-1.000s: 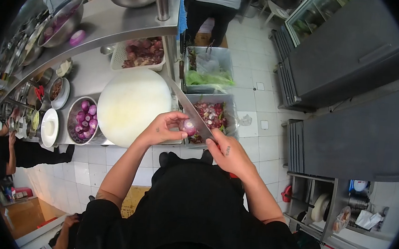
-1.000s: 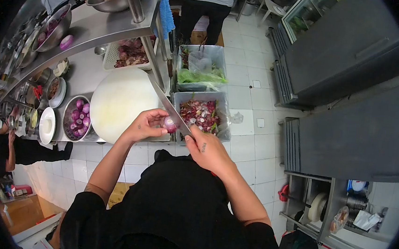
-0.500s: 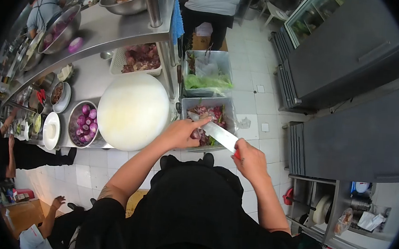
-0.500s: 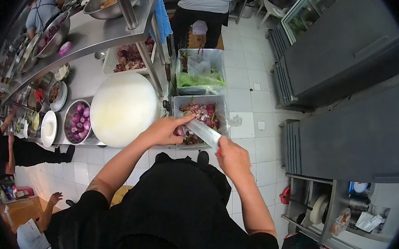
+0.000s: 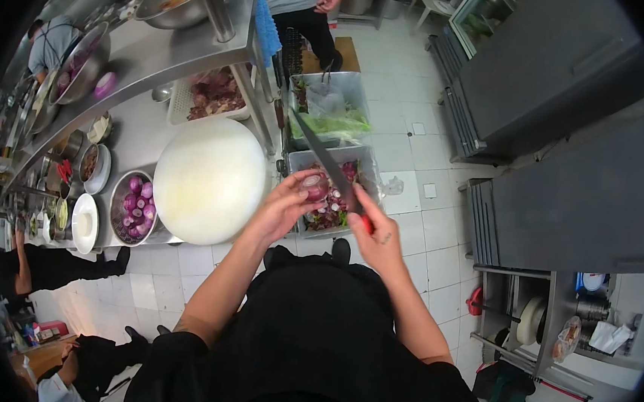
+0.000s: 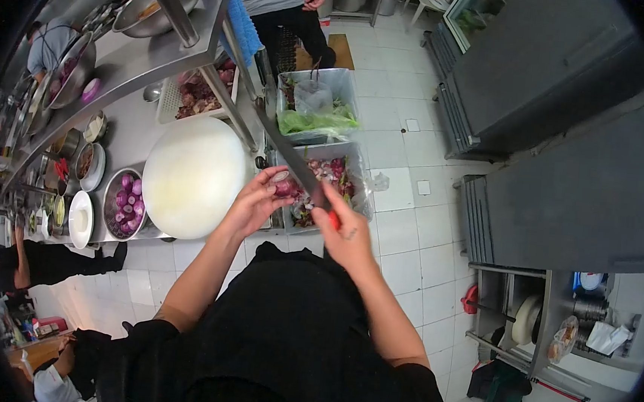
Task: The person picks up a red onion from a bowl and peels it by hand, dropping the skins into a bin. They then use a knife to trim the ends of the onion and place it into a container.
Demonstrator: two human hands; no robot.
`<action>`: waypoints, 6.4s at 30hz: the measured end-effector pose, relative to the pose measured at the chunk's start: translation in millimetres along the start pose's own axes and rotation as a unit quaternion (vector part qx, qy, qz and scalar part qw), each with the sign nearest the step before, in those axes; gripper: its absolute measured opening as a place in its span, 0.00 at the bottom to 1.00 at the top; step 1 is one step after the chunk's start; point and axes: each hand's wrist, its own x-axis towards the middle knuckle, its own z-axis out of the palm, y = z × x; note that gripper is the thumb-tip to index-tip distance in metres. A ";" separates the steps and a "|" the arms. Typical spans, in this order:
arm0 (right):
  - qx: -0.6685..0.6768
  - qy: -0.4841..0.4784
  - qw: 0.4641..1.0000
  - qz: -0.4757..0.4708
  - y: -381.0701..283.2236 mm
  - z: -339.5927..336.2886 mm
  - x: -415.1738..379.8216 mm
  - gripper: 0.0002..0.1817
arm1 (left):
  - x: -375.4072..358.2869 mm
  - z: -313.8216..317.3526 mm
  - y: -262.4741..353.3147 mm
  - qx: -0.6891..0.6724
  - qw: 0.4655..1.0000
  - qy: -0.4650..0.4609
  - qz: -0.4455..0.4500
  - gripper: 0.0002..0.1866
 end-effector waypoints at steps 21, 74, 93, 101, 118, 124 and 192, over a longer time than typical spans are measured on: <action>0.024 -0.147 0.987 -0.059 -60.1 48.7 15.7 0.38 | -45.9 13.8 34.7 0.196 0.952 0.120 0.204 0.40; 0.219 -0.185 0.958 -0.013 -33.4 85.9 17.9 0.35 | -44.4 -0.1 6.6 -0.078 0.959 0.107 0.249 0.33; 0.245 -0.207 0.947 0.031 -38.0 78.3 15.6 0.31 | -48.0 2.3 2.6 -0.088 0.961 0.105 0.240 0.34; 0.294 -0.138 0.938 0.120 -24.4 64.8 26.1 0.32 | -53.0 1.0 16.5 -0.131 0.969 0.137 0.161 0.32; 0.092 -0.152 0.982 -0.062 -31.1 60.7 20.8 0.34 | -40.1 18.1 -1.1 0.007 0.956 0.154 0.251 0.33; 0.278 -0.137 0.947 0.087 -20.1 39.8 34.3 0.28 | -31.9 22.5 2.3 -0.041 0.981 0.096 0.164 0.34; 0.111 -0.130 0.985 -0.018 -8.0 70.2 34.4 0.31 | -45.4 1.1 26.6 0.029 0.988 0.098 0.116 0.31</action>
